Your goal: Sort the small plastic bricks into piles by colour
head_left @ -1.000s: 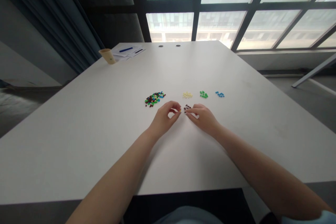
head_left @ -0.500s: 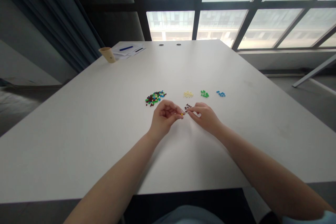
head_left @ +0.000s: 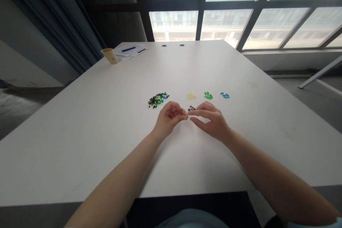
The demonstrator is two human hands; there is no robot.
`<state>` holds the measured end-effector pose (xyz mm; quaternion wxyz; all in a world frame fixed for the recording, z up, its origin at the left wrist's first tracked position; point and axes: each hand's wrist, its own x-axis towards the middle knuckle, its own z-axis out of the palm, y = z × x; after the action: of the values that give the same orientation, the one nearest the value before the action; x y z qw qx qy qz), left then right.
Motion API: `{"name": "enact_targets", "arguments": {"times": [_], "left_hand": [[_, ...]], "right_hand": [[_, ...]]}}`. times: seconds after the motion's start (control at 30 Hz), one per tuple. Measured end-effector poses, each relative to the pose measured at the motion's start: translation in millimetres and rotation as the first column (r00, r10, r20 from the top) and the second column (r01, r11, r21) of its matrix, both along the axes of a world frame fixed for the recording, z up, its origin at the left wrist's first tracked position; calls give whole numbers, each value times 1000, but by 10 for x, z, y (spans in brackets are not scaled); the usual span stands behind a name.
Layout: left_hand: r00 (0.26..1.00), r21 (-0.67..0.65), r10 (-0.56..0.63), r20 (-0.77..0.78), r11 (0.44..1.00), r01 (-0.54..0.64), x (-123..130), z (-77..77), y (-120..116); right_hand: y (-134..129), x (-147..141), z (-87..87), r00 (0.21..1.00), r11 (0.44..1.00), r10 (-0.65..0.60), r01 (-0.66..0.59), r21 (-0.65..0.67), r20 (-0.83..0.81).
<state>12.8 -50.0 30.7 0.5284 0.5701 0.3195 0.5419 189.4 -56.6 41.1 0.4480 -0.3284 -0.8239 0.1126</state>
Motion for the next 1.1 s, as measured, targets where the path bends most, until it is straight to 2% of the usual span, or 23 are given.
{"name": "enact_targets", "arguments": {"times": [0.23, 0.53, 0.6, 0.67, 0.73, 0.8, 0.93, 1.1], "left_hand": [[993, -58, -77, -91, 996, 72, -1, -43, 37], [977, -124, -100, -190, 989, 77, 14, -144, 87], [970, -110, -56, -236, 993, 30, -12, -160, 113], [948, -77, 27, -317, 996, -55, -72, -166, 160], [897, -26, 131, -421, 987, -157, -163, -158, 223], [817, 41, 237, -526, 966, -254, -266, -138, 286], [673, 163, 385, -632, 914, -370, -412, -100, 359], [629, 191, 408, -662, 903, -384, -428, -100, 360]], "right_hand": [[38, 17, -68, 998, 1000, 9, -11, 22, 69], [84, 74, -42, 948, 999, -34, 36, 0, 316], [168, 170, -51, 944, 996, -79, 88, -16, 321], [286, 341, -80, 929, 980, -171, 193, -37, 327], [415, 562, -134, 891, 945, -274, 320, -72, 363], [530, 779, -209, 845, 897, -336, 421, -132, 415], [659, 1035, -362, 798, 827, -352, 510, -237, 489], [689, 1074, -446, 807, 777, -339, 530, -340, 484]]}}
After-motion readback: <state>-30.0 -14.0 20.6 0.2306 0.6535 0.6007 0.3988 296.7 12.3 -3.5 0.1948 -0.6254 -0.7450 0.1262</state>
